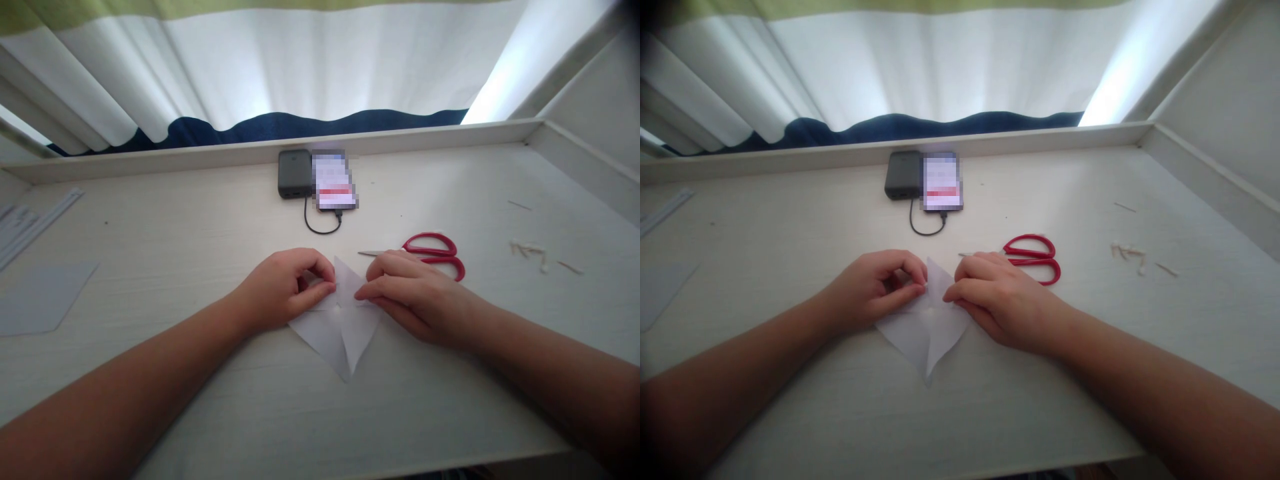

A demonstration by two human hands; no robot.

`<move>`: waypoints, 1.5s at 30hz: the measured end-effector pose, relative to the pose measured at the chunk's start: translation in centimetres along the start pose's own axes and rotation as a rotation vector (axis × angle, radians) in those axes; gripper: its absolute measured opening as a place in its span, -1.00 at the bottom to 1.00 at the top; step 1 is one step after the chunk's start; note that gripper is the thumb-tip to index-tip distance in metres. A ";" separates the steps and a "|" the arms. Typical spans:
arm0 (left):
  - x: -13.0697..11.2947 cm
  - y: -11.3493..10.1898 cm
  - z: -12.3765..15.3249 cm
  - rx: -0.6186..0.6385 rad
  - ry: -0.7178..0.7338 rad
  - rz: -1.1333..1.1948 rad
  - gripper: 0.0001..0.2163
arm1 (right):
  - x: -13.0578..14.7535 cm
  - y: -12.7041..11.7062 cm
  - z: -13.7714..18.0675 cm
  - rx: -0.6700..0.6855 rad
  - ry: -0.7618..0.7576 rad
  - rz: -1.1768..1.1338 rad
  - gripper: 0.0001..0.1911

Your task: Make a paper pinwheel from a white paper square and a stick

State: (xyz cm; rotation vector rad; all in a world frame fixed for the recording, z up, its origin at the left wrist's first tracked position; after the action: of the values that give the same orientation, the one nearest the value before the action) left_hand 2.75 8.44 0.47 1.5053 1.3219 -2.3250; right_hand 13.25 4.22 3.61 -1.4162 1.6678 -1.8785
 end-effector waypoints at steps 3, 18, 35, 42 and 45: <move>-0.9 0.1 0.1 0.013 0.079 -0.039 -0.91 | 0.1 -0.4 0.1 -0.049 0.006 -0.006 -0.77; -1.6 -3.0 1.4 -0.291 0.039 -0.126 -0.78 | -2.0 -0.3 0.3 -0.051 0.176 -0.199 -0.96; -2.6 1.4 0.7 -0.053 -0.083 0.016 -0.90 | -0.4 -0.7 0.0 -0.110 0.009 -0.240 -0.94; -1.6 2.3 0.7 0.004 -0.138 0.252 -0.85 | 0.8 -1.5 0.3 -0.183 -0.113 -0.165 -0.71; -1.3 2.5 0.6 0.004 -0.134 0.316 -0.83 | 1.2 -1.8 0.6 -0.215 -0.149 -0.120 -0.67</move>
State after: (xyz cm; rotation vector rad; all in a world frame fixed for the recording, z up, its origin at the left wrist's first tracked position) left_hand 4.17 6.01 0.03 1.4116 0.9687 -2.1838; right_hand 13.81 3.53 5.64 -1.7304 1.7899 -1.6443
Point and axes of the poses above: each hand's wrist, its own z-axis away from the middle knuckle, its own y-axis out of the palm, x = y × z, the point moved 10 cm from there along -z, towards the middle knuckle, and after that the axes turned 8 degrees about x, right-handed, at the moved point
